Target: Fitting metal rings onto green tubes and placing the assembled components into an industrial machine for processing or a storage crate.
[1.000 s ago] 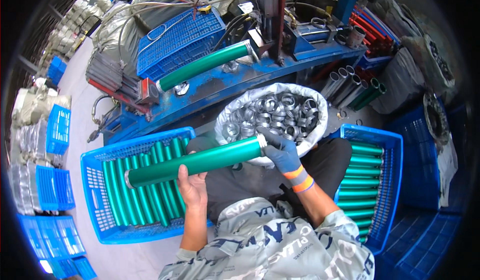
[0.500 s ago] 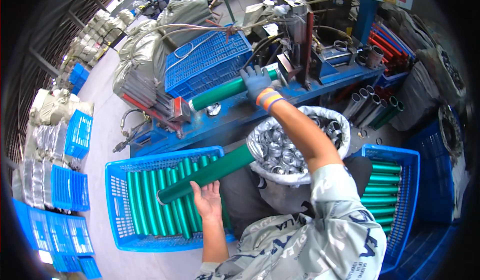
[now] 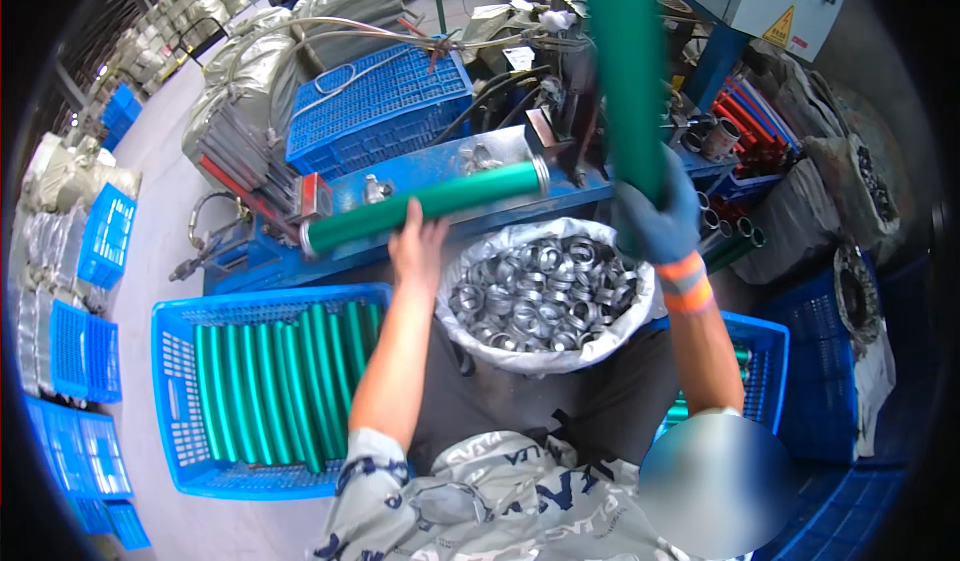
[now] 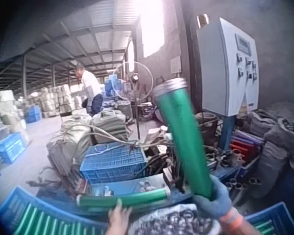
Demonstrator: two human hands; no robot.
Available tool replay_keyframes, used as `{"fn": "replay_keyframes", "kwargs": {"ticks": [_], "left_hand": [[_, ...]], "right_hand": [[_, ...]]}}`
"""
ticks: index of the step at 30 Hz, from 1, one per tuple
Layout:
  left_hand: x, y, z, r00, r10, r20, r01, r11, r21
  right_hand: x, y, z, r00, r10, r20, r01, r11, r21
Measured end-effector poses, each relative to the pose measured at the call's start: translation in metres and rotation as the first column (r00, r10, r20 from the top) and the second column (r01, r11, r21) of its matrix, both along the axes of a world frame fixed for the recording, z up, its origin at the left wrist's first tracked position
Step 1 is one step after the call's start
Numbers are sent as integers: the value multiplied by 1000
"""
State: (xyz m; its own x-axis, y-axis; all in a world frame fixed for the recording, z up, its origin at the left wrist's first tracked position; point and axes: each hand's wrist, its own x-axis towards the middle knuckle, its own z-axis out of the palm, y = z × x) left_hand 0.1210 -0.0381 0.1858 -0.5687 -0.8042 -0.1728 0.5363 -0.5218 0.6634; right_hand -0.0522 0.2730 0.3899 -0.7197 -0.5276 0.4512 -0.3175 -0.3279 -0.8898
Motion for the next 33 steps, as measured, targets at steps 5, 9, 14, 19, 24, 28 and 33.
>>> {"fn": "replay_keyframes", "kwargs": {"ticks": [5,9,14,19,24,28,33], "left_hand": [[-97,-92,-27,995,73,70,-78,995,65],[-118,-117,-52,987,65,149,-84,989,121],[-120,-121,-62,982,63,177,-89,986,143],[-116,-110,-50,973,98,209,-132,979,154],[-76,-92,-65,955,-12,298,2,999,34],[54,-128,-137,861,287,420,251,478,-842],[294,-185,-136,717,424,553,-27,809,-587]], "right_hand": [[33,167,-63,973,-220,76,224,974,-45],[74,229,-73,951,-278,136,283,959,-23],[96,274,-92,917,-382,115,376,924,69],[100,326,-121,791,-566,232,535,824,186],[100,428,-192,539,-819,199,805,570,164],[107,477,-242,458,-847,269,723,531,442],[103,516,-372,155,-975,-158,622,-29,783]]}}
